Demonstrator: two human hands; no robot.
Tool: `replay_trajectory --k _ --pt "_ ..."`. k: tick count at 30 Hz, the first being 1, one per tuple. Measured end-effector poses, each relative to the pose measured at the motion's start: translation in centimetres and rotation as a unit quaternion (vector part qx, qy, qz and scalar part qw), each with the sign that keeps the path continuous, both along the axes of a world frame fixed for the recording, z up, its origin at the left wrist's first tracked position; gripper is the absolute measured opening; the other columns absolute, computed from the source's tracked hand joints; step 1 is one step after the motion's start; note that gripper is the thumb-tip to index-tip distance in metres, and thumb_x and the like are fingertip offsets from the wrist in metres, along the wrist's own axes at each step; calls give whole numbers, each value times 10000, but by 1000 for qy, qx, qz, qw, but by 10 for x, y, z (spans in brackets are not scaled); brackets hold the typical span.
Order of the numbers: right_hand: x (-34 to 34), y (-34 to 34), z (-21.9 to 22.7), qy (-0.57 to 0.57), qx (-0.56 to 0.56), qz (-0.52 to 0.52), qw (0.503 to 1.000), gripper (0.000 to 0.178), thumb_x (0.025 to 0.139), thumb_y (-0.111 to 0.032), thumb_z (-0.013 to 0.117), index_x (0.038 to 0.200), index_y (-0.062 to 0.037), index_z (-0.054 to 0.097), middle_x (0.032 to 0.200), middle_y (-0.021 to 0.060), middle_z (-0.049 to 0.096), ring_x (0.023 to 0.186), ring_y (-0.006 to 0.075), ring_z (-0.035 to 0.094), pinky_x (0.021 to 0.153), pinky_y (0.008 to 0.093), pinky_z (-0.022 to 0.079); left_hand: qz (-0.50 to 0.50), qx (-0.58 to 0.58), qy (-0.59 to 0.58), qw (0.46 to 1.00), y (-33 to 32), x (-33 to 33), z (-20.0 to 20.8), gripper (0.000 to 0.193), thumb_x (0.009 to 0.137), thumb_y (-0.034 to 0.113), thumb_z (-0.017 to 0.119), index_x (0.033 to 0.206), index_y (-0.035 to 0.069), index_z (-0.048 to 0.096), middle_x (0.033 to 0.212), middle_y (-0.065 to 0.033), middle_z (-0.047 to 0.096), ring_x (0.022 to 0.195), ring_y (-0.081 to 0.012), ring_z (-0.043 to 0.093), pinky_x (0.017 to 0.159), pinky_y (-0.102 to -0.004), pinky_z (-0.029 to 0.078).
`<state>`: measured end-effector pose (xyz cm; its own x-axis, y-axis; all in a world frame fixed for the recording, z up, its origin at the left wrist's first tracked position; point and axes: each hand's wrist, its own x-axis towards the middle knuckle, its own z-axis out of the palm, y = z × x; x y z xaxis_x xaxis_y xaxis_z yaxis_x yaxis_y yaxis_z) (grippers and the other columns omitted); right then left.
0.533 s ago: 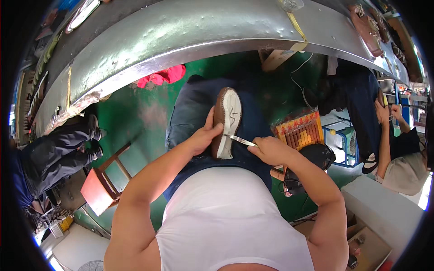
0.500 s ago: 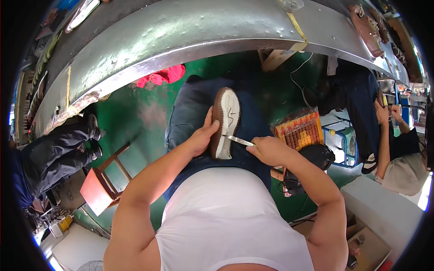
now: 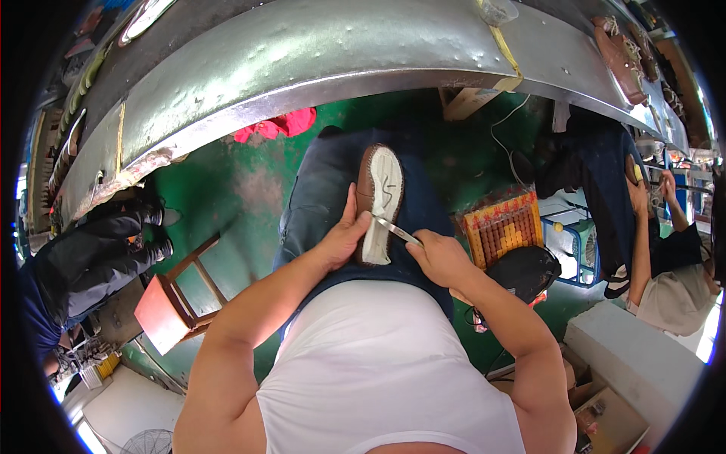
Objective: Using lasting pliers to pull and secure shoe uppers to the last/sole assembly on a production line.
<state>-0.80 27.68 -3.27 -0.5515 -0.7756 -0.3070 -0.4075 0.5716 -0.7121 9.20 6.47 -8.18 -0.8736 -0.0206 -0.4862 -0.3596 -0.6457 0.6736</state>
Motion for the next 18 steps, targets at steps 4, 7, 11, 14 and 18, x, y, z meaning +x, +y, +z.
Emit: replay_trajectory --k 4,7,11,14,18 --pt "-26 11 17 -42 111 40 992 441 1000 -377 473 934 31 624 862 217 679 755 399 663 685 469 538 -28 -197 9 980 8 -1 -22 945 972 280 610 1565 173 -117 1602 -163 82 1475 -266 130 1179 -356 173" --pt "-56 14 29 -370 142 2 918 477 1002 -401 460 921 38 629 774 116 663 543 189 629 473 315 528 -19 -222 4 975 12 -4 -30 955 947 284 632 1568 142 -79 1568 -210 143 1457 -292 170 1173 -361 197" --pt "-60 0 60 -252 141 -31 957 386 1016 -333 461 966 23 602 794 110 674 693 220 674 545 348 530 7 -245 -8 970 17 -4 -28 969 919 277 653 1569 127 -50 1511 -248 229 1405 -326 280 1150 -387 262" --pt "-30 -18 20 -13 5 -25 1000 363 1014 -315 468 946 25 576 811 189 670 723 358 668 645 444 529 -36 -402 -35 914 23 -6 -24 986 902 285 665 1565 99 -40 1469 -270 277 1374 -345 332 1133 -408 297" --pt "-35 -32 24 -1 164 76 983 420 1022 -358 441 963 38 570 895 270 660 868 448 640 783 522 502 -64 -405 -58 910 14 -5 -30 1046 895 296 668 1540 32 -112 1519 -301 180 1434 -374 225 1169 -409 228"
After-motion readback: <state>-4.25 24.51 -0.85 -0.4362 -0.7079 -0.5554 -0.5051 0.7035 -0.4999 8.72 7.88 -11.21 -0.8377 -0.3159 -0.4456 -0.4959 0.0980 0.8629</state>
